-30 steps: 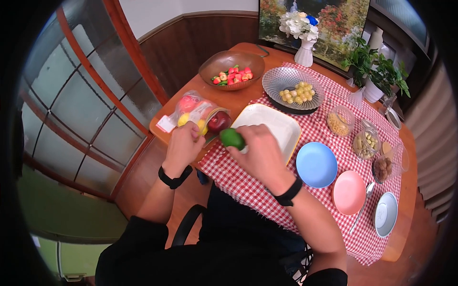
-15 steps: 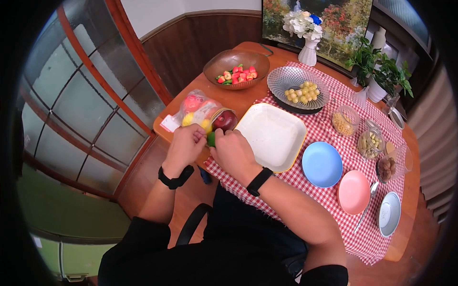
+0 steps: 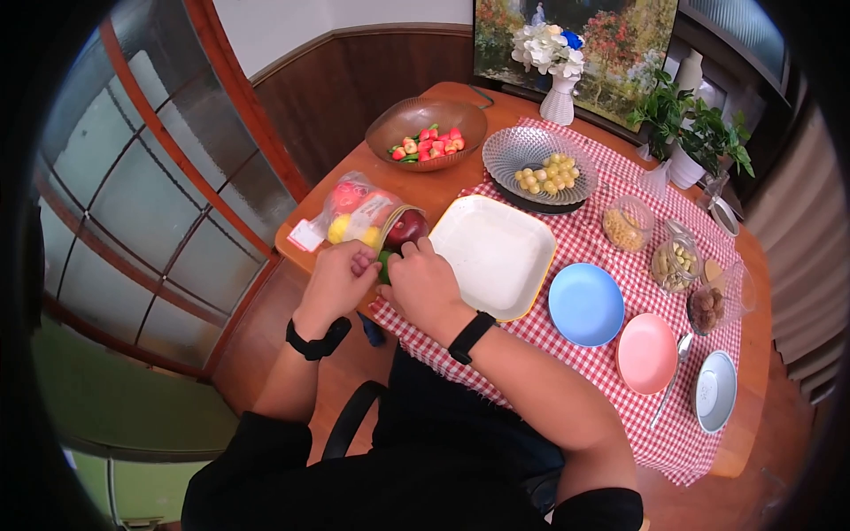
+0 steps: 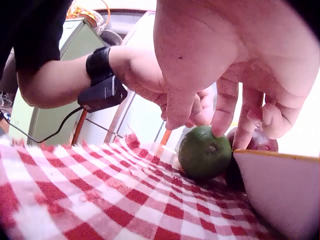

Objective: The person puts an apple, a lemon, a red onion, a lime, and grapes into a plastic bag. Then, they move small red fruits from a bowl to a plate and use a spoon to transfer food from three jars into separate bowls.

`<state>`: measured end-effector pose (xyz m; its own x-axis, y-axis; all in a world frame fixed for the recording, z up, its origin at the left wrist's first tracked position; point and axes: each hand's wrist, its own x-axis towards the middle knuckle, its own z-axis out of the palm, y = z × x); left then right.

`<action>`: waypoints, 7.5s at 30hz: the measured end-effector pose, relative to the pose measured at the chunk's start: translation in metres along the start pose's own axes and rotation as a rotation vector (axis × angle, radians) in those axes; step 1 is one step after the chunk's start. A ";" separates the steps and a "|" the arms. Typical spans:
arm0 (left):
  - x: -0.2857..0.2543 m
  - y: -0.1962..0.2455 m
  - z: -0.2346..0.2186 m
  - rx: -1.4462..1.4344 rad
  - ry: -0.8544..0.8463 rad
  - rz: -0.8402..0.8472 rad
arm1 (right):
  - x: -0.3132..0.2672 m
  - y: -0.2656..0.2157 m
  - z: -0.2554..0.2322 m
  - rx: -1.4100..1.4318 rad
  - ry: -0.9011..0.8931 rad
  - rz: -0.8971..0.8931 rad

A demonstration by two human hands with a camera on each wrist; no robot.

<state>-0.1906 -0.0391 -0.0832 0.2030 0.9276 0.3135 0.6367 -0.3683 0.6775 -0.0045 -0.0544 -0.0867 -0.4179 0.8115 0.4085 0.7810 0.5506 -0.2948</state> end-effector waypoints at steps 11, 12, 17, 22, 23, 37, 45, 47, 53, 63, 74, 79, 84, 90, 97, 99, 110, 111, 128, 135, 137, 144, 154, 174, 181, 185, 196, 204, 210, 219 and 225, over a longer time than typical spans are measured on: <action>-0.008 0.004 0.001 -0.065 0.018 0.095 | -0.026 0.015 -0.053 0.085 0.018 0.057; -0.008 0.007 0.000 -0.077 0.024 0.120 | -0.026 0.023 -0.061 0.091 0.035 0.063; -0.003 0.027 0.003 -0.133 -0.037 0.115 | -0.009 0.087 -0.107 0.022 0.011 0.283; -0.001 0.039 0.017 -0.196 -0.108 0.150 | 0.017 0.191 -0.143 -0.192 -0.107 0.358; -0.003 0.041 0.020 -0.223 -0.106 0.147 | 0.018 0.211 -0.145 -0.259 -0.147 0.356; -0.025 0.074 0.041 -0.405 -0.399 0.109 | 0.046 0.279 -0.100 -0.437 -0.344 0.280; -0.015 0.077 0.043 -0.414 -0.429 0.170 | 0.055 0.248 -0.097 -0.468 -0.375 0.400; -0.014 0.076 0.041 -0.391 -0.446 0.134 | 0.054 0.248 -0.099 -0.480 -0.330 0.356; -0.015 0.070 0.038 -0.397 -0.414 0.085 | 0.066 0.259 -0.103 -0.360 -0.081 0.358; 0.004 0.067 0.023 -0.323 -0.296 0.205 | 0.083 0.245 -0.137 -0.091 0.296 0.317; 0.047 0.073 0.014 -0.177 -0.087 0.303 | 0.051 0.162 -0.152 0.198 0.236 0.318; 0.073 0.073 0.035 -0.010 -0.184 0.321 | 0.017 0.135 -0.123 0.248 0.136 0.387; 0.080 0.079 0.060 0.130 -0.273 0.382 | 0.003 0.124 -0.100 0.378 0.097 0.541; 0.081 0.082 0.088 0.272 -0.422 0.348 | -0.014 0.119 -0.067 0.437 0.174 0.543; 0.096 0.070 0.088 0.344 -0.476 0.382 | -0.021 0.112 -0.087 0.052 -0.030 0.571; 0.101 0.070 0.084 0.348 -0.488 0.386 | -0.027 0.118 -0.085 0.047 -0.033 0.553; 0.093 0.090 0.065 0.287 -0.528 0.471 | -0.049 0.120 -0.094 -0.011 -0.039 0.520; 0.093 0.095 0.060 0.269 -0.574 0.427 | -0.050 0.121 -0.095 -0.011 -0.040 0.522; 0.100 0.074 0.079 0.309 -0.774 0.429 | -0.045 0.133 -0.089 0.043 -0.235 0.276; 0.094 0.077 0.079 0.416 -0.580 0.450 | -0.048 0.122 -0.085 -0.010 -0.177 0.345; 0.094 0.077 0.079 0.446 -0.551 0.448 | -0.048 0.121 -0.084 -0.019 -0.134 0.307; 0.092 0.067 0.081 0.212 -0.460 0.447 | -0.048 0.100 -0.080 0.043 -0.050 0.200; 0.082 0.071 0.069 0.204 -0.264 0.375 | -0.051 0.104 -0.070 0.035 0.003 0.296; 0.057 0.085 0.077 0.331 -0.359 0.337 | -0.072 0.104 -0.071 0.028 0.048 0.309; 0.063 0.085 0.074 0.199 -0.224 0.433 | -0.073 0.097 -0.073 0.062 0.131 0.297; 0.063 0.089 0.070 0.138 -0.281 0.373 | -0.074 0.093 -0.081 0.060 0.061 0.310; 0.069 0.085 0.059 0.354 -0.360 0.436 | -0.079 0.117 -0.082 0.052 0.126 0.319; 0.069 0.082 0.069 0.276 -0.582 0.310 | -0.079 0.113 -0.078 -0.010 0.113 0.323; 0.076 0.100 0.067 0.421 -0.533 0.339 | -0.080 0.116 -0.073 -0.046 0.120 0.342; 0.106 0.101 0.079 0.538 -0.673 0.376 | -0.082 0.111 -0.078 -0.010 0.137 0.279; 0.113 0.103 0.090 0.423 -0.787 0.420 | -0.083 0.113 -0.081 -0.010 0.131 0.332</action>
<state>-0.0348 0.0331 -0.0378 0.8127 0.5598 -0.1617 0.5821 -0.7667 0.2707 0.1559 -0.0759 -0.0835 -0.0780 0.9133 0.3997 0.8691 0.2588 -0.4217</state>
